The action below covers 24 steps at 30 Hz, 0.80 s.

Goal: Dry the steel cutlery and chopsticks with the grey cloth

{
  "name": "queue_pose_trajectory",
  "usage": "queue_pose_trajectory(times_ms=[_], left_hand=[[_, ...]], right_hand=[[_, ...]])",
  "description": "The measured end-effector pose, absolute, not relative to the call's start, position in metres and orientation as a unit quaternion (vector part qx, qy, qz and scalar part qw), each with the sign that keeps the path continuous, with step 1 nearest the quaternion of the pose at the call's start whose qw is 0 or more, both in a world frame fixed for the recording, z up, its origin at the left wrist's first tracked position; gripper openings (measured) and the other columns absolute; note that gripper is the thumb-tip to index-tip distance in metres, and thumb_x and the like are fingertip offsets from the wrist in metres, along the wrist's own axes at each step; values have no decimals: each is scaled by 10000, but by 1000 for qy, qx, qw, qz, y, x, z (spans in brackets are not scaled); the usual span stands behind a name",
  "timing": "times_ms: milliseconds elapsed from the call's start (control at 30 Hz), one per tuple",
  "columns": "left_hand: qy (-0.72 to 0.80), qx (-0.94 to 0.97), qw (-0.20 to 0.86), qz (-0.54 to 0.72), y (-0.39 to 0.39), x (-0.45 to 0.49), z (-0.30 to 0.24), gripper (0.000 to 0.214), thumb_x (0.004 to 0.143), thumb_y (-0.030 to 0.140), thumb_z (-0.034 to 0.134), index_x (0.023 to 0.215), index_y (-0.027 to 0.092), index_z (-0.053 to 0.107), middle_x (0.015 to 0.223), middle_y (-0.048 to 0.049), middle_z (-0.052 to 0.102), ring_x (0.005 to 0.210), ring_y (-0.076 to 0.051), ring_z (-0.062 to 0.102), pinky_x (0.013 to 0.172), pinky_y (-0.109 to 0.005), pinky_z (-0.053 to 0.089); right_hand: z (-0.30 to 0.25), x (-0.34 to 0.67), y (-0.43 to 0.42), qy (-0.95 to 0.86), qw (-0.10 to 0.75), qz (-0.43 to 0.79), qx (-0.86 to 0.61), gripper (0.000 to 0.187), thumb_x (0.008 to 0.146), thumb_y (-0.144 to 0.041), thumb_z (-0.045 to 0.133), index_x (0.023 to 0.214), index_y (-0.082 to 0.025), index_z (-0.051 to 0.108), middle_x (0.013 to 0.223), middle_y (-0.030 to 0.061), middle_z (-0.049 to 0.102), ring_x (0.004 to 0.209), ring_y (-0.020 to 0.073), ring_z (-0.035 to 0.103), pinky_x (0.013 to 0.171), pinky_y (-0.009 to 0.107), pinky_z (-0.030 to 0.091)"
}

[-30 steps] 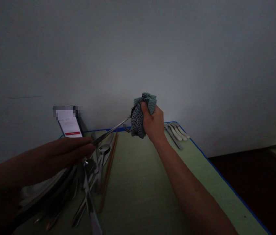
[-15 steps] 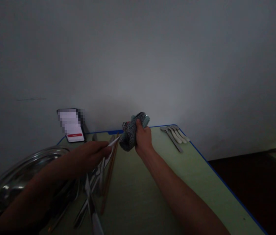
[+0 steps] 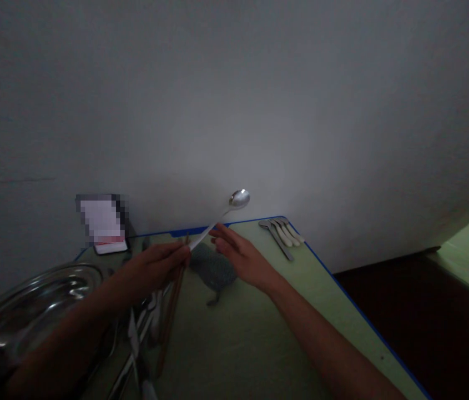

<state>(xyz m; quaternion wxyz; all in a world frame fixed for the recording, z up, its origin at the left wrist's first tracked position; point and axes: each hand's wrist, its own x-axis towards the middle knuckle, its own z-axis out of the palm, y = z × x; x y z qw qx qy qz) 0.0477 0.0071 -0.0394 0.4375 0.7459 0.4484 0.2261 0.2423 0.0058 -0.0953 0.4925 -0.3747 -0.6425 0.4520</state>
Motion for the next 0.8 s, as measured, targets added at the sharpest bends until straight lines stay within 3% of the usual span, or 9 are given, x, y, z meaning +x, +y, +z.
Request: queue_pose_trajectory(times_ms=[67, 133, 267, 367, 500, 633, 700, 800], left_hand=[[410, 683, 555, 239, 5, 66, -56, 327, 811, 471, 423, 646, 190, 450, 454, 87, 316, 387, -72, 265, 378, -189, 205], [374, 608, 666, 215, -1, 84, -71, 323, 787, 490, 449, 647, 200, 424, 421, 106, 286, 349, -59, 209, 363, -187, 176], [356, 612, 679, 194, -17, 114, -91, 359, 819, 525, 363, 679, 204, 439, 409, 102, 305, 330, -68, 212, 356, -197, 187], [370, 719, 564, 167, -22, 128, -90, 436, 873, 498, 295, 703, 176, 535, 474, 39, 445, 407, -103, 370, 428, -229, 288], [415, 792, 403, 196, -8, 148, -77, 272, 798, 408, 501, 668, 175, 555, 627, -11, 556, 620, -165, 500, 600, -283, 365], [436, 749, 446, 223, 17, 178, -79, 327, 835, 450, 426, 743, 165, 558, 735, -37, 583, 601, -151, 517, 499, -251, 383], [448, 715, 481, 238, 29, 194, -89, 338, 860, 430, 370, 839, 149, 555, 847, -69, 592, 550, -128, 518, 404, -225, 364], [462, 671, 506, 284, 46, 210, -105, 303, 884, 374, 365, 915, 134, 547, 962, -101, 574, 620, -110, 549, 406, -187, 383]], right_hand=[[-93, 245, -4, -599, 538, 482, -345, 396, 873, -413, 424, 1229, -251, 483, 1219, 77, 568, 1000, 160, 574, 793, 312, 472], [-94, 250, -11, -565, 575, 474, -354, 334, 872, -398, 437, 1139, -231, 547, 1075, 71, 637, 790, 123, 579, 643, 253, 453], [-98, 271, -17, -532, 595, 482, -362, 277, 844, -412, 480, 974, -192, 588, 810, 31, 634, 533, 80, 458, 516, 234, 379], [-97, 300, -16, -566, 560, 433, -422, 280, 832, -430, 482, 880, -170, 575, 697, 5, 577, 511, 86, 457, 494, 234, 370], [-100, 340, -13, -612, 486, 309, -542, 292, 856, -402, 428, 786, -164, 582, 588, -27, 469, 512, 92, 417, 462, 220, 318], [-112, 353, -15, -652, 420, 274, -569, 304, 884, -375, 369, 758, -176, 562, 543, -37, 424, 477, 103, 389, 458, 235, 295], [-116, 352, -14, -686, 386, 247, -566, 310, 892, -357, 355, 770, -172, 572, 572, -13, 488, 515, 118, 443, 504, 251, 321], [-115, 353, -8, -712, 348, 187, -580, 309, 890, -333, 363, 785, -156, 593, 688, 43, 597, 625, 146, 527, 583, 270, 346]])
